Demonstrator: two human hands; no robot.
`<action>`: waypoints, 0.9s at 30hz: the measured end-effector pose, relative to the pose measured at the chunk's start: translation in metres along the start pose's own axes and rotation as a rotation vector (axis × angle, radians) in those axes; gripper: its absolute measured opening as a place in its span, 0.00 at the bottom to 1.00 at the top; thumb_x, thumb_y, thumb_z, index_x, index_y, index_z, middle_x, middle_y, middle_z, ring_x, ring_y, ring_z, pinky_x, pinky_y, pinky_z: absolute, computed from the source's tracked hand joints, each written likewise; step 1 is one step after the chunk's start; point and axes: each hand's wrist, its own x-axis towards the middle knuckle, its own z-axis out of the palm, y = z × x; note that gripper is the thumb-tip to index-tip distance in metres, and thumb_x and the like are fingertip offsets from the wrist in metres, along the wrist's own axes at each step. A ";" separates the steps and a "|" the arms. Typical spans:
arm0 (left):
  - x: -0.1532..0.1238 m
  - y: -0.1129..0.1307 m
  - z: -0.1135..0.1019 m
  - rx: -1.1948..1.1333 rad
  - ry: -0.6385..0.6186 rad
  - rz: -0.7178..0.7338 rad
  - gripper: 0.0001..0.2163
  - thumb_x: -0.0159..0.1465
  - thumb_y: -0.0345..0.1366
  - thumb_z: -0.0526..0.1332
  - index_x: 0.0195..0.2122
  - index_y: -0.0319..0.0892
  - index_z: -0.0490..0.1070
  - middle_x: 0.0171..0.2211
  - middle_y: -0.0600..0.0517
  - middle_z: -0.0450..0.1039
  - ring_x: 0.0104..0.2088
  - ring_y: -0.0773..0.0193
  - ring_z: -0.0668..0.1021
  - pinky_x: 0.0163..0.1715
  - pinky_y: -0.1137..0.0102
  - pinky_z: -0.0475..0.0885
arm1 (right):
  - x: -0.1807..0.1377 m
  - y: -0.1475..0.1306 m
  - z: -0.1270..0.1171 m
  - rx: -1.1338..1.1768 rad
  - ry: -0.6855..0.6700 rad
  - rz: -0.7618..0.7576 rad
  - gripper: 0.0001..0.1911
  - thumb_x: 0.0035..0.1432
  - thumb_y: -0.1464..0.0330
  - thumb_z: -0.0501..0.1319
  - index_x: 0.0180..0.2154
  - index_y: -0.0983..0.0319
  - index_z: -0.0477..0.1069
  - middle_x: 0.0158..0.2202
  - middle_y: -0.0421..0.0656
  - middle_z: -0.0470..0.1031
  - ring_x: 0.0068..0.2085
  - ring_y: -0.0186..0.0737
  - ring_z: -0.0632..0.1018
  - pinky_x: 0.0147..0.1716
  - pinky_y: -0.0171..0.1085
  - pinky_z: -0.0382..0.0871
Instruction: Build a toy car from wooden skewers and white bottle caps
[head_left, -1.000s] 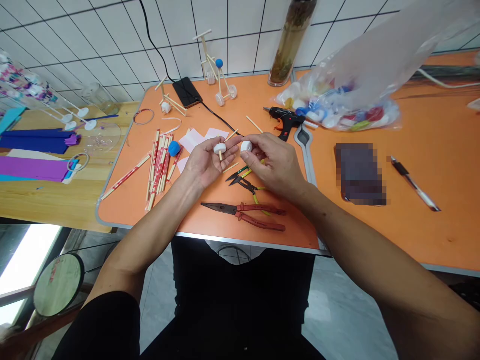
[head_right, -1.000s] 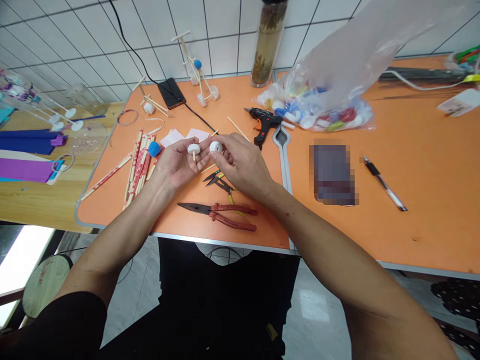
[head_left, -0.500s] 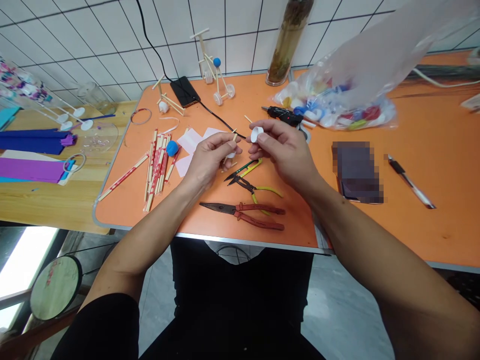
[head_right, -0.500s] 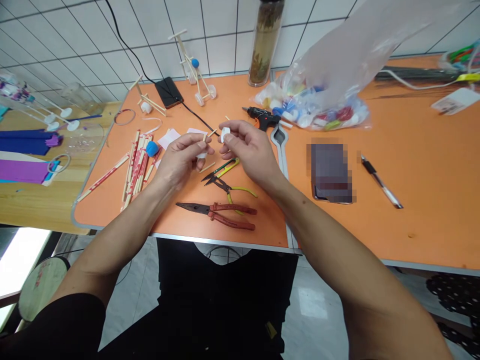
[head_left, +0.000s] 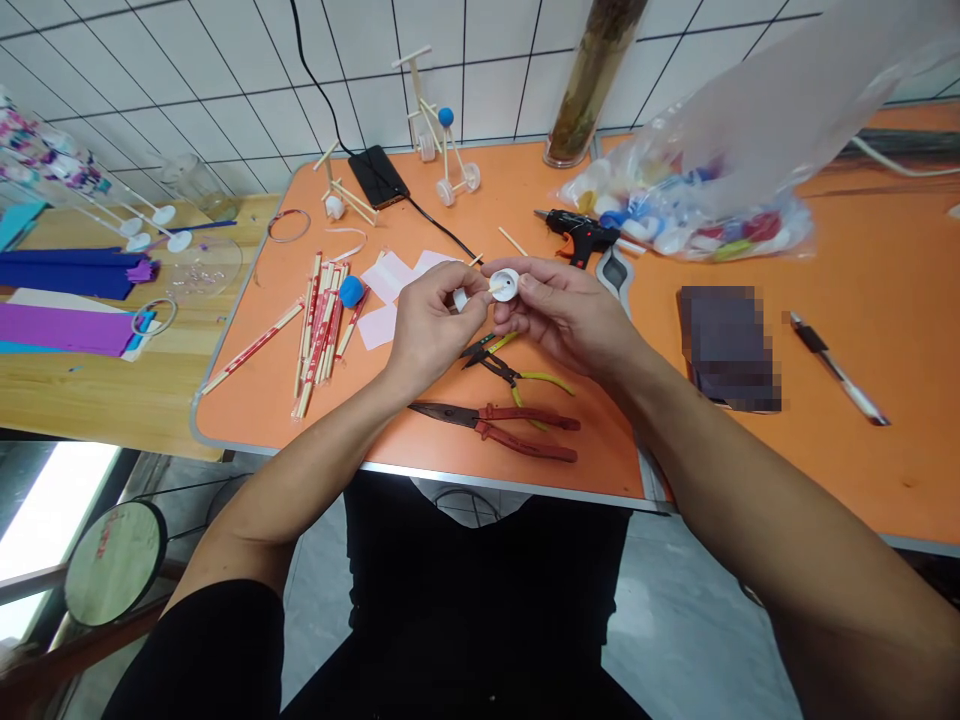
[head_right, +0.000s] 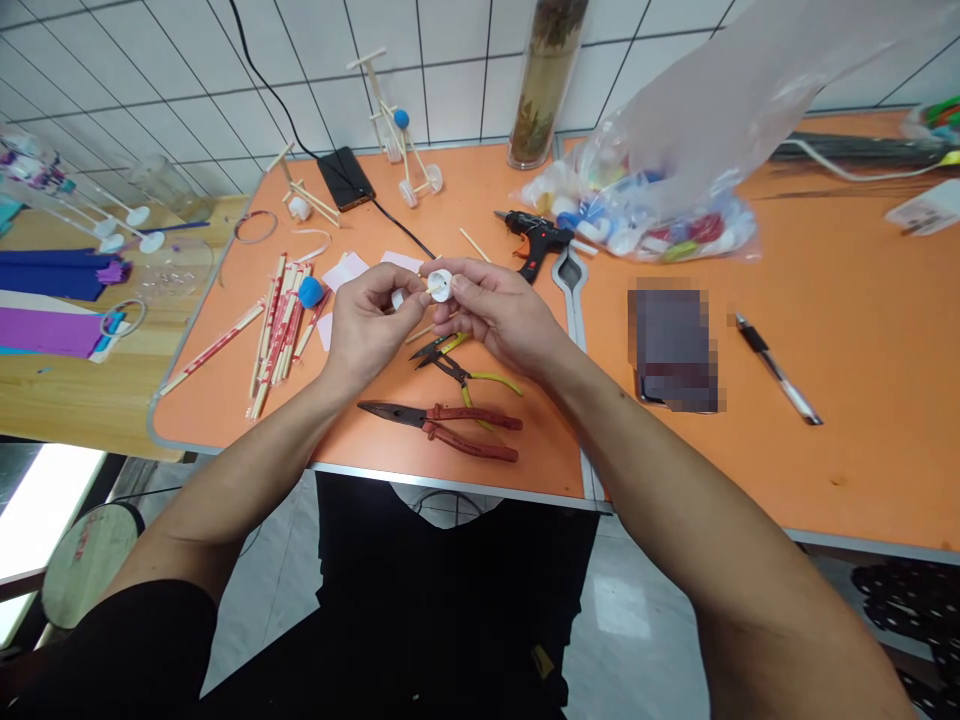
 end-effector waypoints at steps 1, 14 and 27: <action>0.000 0.000 0.000 0.007 0.006 0.005 0.09 0.65 0.26 0.70 0.29 0.46 0.78 0.31 0.54 0.76 0.33 0.63 0.71 0.38 0.67 0.66 | 0.000 0.000 0.000 0.000 -0.005 -0.001 0.25 0.65 0.47 0.77 0.50 0.58 0.83 0.39 0.43 0.82 0.38 0.40 0.84 0.44 0.42 0.88; -0.001 0.002 0.000 0.028 0.035 0.013 0.11 0.66 0.25 0.70 0.28 0.47 0.78 0.34 0.52 0.76 0.36 0.61 0.72 0.42 0.65 0.69 | 0.002 0.005 0.006 -0.031 0.020 -0.055 0.25 0.62 0.47 0.81 0.49 0.57 0.85 0.41 0.42 0.83 0.42 0.38 0.86 0.49 0.41 0.89; -0.004 0.000 0.003 -0.179 -0.018 -0.203 0.14 0.65 0.26 0.71 0.49 0.50 0.86 0.33 0.54 0.79 0.38 0.59 0.77 0.44 0.67 0.70 | 0.003 0.006 0.007 -0.152 0.119 -0.039 0.30 0.54 0.43 0.84 0.45 0.57 0.82 0.39 0.42 0.83 0.37 0.39 0.84 0.42 0.42 0.89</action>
